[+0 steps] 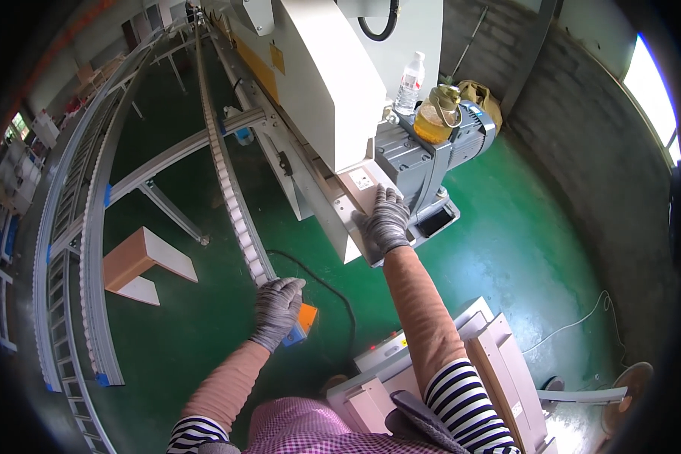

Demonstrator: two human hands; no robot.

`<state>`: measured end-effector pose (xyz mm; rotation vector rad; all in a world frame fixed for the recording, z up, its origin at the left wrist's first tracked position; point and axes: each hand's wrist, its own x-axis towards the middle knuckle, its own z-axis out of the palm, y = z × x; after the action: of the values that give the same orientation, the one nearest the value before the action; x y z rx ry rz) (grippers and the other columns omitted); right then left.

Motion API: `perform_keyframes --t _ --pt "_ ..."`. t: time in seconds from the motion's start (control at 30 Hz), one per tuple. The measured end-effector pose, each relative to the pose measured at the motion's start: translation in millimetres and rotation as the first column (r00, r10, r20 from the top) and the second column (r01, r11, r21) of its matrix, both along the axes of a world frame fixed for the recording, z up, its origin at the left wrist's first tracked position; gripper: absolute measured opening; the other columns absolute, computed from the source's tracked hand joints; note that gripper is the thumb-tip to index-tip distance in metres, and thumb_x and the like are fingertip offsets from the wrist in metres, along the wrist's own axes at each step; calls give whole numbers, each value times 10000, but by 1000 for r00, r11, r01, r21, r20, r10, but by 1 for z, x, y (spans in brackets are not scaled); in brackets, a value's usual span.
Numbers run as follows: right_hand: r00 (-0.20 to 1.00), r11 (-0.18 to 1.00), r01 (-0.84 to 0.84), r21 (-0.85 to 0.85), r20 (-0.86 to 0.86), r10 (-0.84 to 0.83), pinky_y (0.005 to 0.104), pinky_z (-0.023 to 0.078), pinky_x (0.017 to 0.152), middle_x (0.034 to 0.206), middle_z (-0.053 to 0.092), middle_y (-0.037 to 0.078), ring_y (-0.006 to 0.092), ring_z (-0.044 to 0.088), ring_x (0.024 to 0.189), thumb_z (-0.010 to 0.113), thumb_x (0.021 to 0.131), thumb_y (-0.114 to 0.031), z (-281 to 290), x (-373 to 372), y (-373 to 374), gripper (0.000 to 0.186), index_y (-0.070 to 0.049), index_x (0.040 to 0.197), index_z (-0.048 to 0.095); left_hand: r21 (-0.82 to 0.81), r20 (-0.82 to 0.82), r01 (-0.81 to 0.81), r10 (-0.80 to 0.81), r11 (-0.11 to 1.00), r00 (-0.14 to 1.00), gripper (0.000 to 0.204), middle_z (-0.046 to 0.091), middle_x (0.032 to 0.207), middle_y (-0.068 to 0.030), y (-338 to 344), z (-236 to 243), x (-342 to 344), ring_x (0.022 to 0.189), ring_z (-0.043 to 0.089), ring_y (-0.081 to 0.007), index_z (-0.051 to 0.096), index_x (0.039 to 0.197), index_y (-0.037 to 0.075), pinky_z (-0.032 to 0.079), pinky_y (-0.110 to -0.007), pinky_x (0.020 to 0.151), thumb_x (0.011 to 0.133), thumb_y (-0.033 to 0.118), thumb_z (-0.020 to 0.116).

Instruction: The person feeds wooden boards into a machine and then stacks the processed boards on a table.

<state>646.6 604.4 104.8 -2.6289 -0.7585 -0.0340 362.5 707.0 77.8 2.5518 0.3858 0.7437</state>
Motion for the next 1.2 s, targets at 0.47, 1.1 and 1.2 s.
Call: perform_keyframes --t 0.47,1.1,1.2 --pt "972 958 142 250 -218 -87 439 349 1047 1274 546 148 340 495 1195 853 602 -292 -31 -286 -423 855 -78 1344 487 -129 -36 257 -263 958 964 404 577 1218 -150 -88 -30 -4 1118 565 -272 533 1283 29 438 -381 997 905 161 587" --pt "669 692 559 -457 -244 -702 492 122 1167 1441 422 77 274 343 1373 662 711 -85 -90 -626 -929 772 -235 1423 405 -869 -248 375 -940 324 236 496 623 1107 -167 -754 -158 -222 962 632 -252 472 1342 16 505 -350 868 863 87 578" --pt "655 658 570 -492 -211 -726 475 137 1171 1443 416 69 272 337 1375 632 705 -48 -113 -634 -963 810 -241 1445 365 -537 -482 693 -849 482 217 540 593 1123 -263 -796 -140 -227 1001 595 -403 480 1322 -11 463 -447 929 840 181 627"
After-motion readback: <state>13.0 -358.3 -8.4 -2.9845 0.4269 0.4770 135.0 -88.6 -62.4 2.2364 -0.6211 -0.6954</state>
